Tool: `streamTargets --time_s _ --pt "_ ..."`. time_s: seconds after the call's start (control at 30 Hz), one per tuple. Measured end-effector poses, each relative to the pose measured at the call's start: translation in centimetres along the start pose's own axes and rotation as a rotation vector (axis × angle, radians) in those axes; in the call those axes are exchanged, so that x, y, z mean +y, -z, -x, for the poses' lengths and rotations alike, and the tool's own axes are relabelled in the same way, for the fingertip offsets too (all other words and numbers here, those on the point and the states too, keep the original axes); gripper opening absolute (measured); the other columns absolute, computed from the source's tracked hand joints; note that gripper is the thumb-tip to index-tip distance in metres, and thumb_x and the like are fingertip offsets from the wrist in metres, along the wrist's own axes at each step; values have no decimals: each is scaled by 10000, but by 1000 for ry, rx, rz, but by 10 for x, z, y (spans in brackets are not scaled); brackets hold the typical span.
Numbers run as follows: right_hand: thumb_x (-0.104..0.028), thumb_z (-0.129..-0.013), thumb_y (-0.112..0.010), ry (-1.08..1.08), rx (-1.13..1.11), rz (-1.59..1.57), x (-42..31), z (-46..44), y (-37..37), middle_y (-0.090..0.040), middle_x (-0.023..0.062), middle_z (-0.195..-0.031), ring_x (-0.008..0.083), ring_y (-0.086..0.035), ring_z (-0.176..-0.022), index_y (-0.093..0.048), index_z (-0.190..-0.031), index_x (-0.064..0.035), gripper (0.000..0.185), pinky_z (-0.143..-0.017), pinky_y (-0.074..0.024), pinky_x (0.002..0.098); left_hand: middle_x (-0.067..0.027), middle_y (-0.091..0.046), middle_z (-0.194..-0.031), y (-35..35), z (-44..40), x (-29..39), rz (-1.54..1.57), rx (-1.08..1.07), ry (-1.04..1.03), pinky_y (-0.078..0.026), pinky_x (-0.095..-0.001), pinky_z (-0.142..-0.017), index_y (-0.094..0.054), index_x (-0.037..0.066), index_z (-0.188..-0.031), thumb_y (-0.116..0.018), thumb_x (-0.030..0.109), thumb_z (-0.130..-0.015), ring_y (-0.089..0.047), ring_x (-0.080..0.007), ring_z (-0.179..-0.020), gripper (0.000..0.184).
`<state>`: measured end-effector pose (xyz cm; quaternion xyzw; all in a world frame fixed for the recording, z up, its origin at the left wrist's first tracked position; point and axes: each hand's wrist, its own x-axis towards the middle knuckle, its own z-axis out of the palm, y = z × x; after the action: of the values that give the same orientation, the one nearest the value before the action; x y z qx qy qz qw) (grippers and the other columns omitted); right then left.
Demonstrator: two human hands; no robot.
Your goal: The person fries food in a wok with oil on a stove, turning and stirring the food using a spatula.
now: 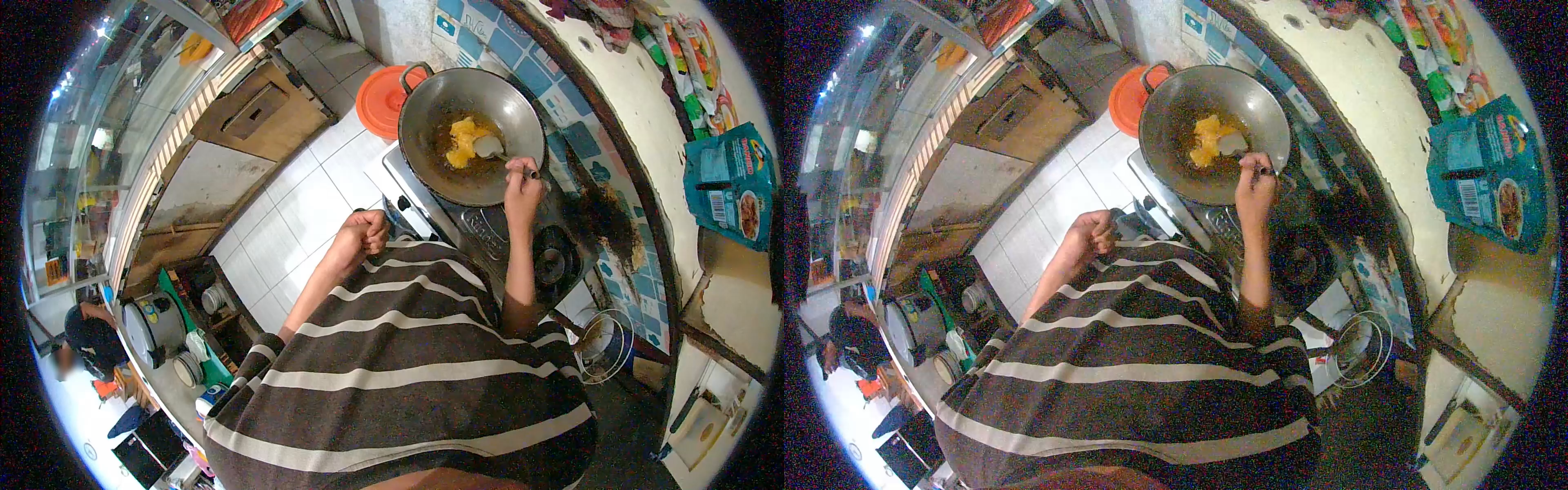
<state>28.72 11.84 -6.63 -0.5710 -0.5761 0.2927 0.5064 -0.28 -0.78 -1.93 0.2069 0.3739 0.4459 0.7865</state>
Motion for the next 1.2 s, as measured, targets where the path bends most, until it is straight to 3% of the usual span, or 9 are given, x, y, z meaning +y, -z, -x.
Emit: streamTargets --time_s 0.07,0.17,0.27,0.47,0.57,0.67,1.2 --pt "-249 -965 -476 -19 8 -115 9 -1 -6 -566 65 -734 187 -539 -686 -533 -812 -21 280 -676 -439 319 31 -345 -546 0 0 0 -8 4 -6 -194 -228 -439 -344 109 -602 -393 -41 -745 -265 -68 -483 214" --pt "-181 -985 -428 -136 -39 -236 4 -1 -14 -546 10 -745 75 -452 -610 -517 -842 -26 229 -576 -367 226 31 -346 -546 0 1 1 -24 -3 4 -202 -227 -442 -347 111 -604 -394 -32 -757 -270 -69 -483 215" --pt "-221 -957 -481 -79 -10 -139 11 -4 -17 -551 37 -724 151 -507 -661 -519 -805 -37 241 -638 -420 299 30 -347 -545 -5 2 2 -28 27 -4 -210 -225 -443 -348 113 -605 -393 -24 -767 -278 -70 -482 217" --pt "-171 -927 -484 4 27 -88 -6 -4 -1 -525 36 -725 155 -514 -693 -494 -797 -38 186 -662 -421 299 31 -347 -541 -4 5 2 -26 51 7 -213 -225 -444 -342 115 -604 -390 -24 -764 -285 -72 -483 217" --pt "-81 -911 -429 -45 32 -43 -10 -2 6 -521 56 -722 149 -501 -717 -461 -771 -7 161 -727 -424 283 31 -345 -541 -2 5 1 -24 50 12 -211 -226 -444 -337 114 -603 -387 -31 -758 -284 -72 -484 218" --pt "-97 -919 -427 -133 49 -46 -18 -2 10 -522 59 -721 149 -507 -719 -458 -772 -3 176 -727 -423 279 31 -343 -543 -1 4 1 -13 41 21 -207 -228 -444 -336 111 -603 -389 -38 -753 -282 -72 -487 218" --pt "-142 -939 -469 33 -49 78 -11 -13 13 -551 81 -738 169 -530 -708 -516 -827 -20 172 -685 -436 317 31 -344 -553 0 4 -1 -9 29 6 -194 -229 -442 -346 110 -605 -378 -46 -750 -265 -70 -486 215"
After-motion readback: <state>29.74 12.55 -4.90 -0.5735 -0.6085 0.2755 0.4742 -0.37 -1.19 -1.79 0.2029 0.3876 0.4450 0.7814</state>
